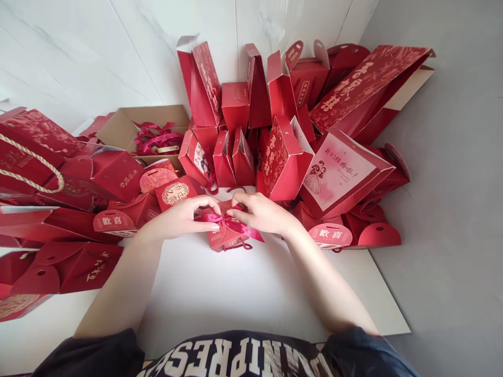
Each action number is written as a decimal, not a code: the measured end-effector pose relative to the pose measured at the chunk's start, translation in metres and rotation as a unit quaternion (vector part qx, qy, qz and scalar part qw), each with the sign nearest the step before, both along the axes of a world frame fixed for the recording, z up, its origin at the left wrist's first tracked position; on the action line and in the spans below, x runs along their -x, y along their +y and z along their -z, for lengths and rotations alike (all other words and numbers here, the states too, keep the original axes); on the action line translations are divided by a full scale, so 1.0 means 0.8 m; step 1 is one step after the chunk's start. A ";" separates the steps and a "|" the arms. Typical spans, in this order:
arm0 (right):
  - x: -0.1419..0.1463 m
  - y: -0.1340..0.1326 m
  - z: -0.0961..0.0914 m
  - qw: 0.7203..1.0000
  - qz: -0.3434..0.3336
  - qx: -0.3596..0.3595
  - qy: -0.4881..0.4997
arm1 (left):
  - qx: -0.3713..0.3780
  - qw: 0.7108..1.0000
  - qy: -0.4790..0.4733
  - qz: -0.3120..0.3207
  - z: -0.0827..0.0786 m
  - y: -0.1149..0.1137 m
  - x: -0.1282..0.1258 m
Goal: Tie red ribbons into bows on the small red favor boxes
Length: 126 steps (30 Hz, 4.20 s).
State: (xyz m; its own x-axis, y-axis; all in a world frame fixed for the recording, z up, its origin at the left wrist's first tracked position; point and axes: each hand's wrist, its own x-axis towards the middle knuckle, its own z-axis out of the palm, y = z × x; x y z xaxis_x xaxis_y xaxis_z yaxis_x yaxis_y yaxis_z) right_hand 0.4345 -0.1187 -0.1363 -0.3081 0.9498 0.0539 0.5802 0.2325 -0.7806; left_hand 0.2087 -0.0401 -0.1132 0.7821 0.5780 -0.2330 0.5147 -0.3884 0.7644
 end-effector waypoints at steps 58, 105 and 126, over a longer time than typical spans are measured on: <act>-0.003 -0.003 -0.011 0.996 -0.063 0.061 0.005 | -0.118 0.990 0.077 0.029 -0.006 0.001 0.006; -0.003 -0.004 -0.007 0.995 -0.060 0.079 0.025 | -0.210 0.971 0.109 -0.025 0.008 -0.016 -0.009; 0.016 0.003 0.007 0.995 0.010 -0.070 0.065 | -0.192 0.972 0.132 -0.010 0.000 -0.021 -0.008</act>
State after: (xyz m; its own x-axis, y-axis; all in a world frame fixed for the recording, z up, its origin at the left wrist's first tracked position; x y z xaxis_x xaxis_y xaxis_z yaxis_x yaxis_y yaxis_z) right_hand 0.4220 -0.1166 -0.1421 -0.2711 0.9363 0.2233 0.4824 0.3329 -0.8102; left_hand 0.2150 -0.0569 -0.1132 0.7124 0.6759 -0.1886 0.6834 -0.6073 0.4050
